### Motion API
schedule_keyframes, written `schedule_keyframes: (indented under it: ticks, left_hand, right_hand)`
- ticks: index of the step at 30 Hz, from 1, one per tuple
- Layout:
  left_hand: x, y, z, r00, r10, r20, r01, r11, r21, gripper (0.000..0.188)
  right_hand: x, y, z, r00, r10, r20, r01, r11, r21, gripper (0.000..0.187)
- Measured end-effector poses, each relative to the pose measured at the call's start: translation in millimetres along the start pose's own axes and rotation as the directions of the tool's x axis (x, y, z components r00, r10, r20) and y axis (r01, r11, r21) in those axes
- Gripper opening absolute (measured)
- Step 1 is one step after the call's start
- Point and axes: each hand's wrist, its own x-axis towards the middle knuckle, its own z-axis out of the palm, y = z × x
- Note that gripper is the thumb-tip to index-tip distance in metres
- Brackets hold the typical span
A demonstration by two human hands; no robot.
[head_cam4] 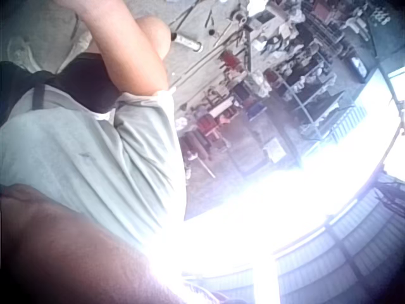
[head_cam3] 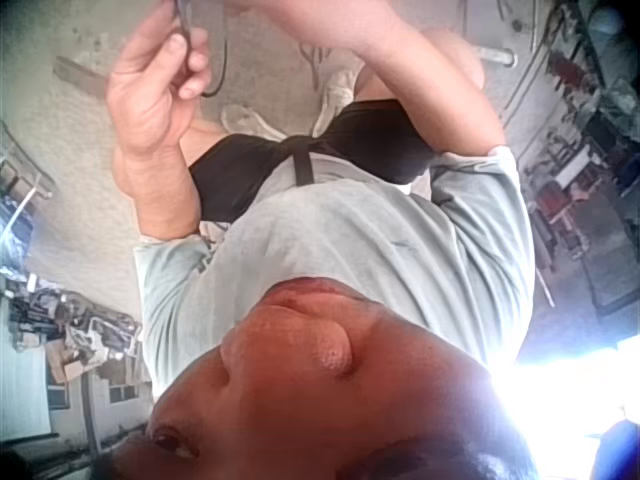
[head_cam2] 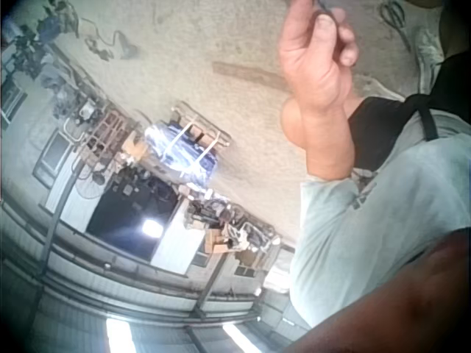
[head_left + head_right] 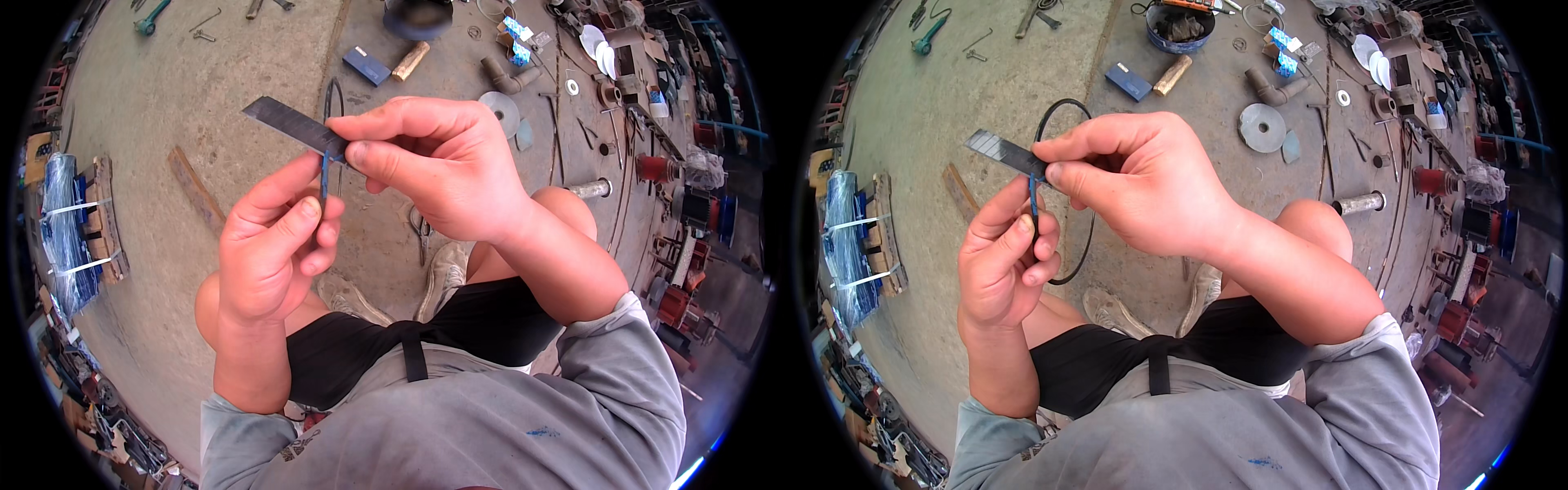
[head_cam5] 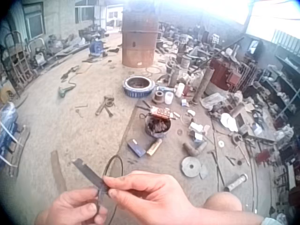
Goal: The person holds a black wire and uses a metal file to scrape and smooth its surface. The person repeatedly files the wire while rotating it, then inspects the wire and continues filing.
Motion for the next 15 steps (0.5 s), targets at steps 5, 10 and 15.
schedule_keyframes:
  ticks: [5, 10, 15]
  left_hand:
    - [0.4, -0.5, -0.4, 1.000, 0.009, 0.012, -0.009, 1.000, -0.011, 0.041]
    - [2.8, 3.4, -1.2, 0.999, -0.001, 0.037, 0.002, 1.000, -0.027, 0.043]
    - [2.5, 3.3, 2.1, 1.000, 0.005, 0.020, -0.005, 1.000, 0.000, 0.045]
  right_hand:
    - [-0.3, -0.3, 1.1, 1.000, -0.010, -0.010, 0.010, 1.000, 0.006, 0.021]
    - [-1.1, 4.2, -1.4, 0.997, -0.070, 0.039, 0.073, 0.995, -0.061, 0.020]
    - [1.6, 0.2, -1.3, 0.999, -0.019, -0.035, 0.022, 0.996, 0.085, 0.020]
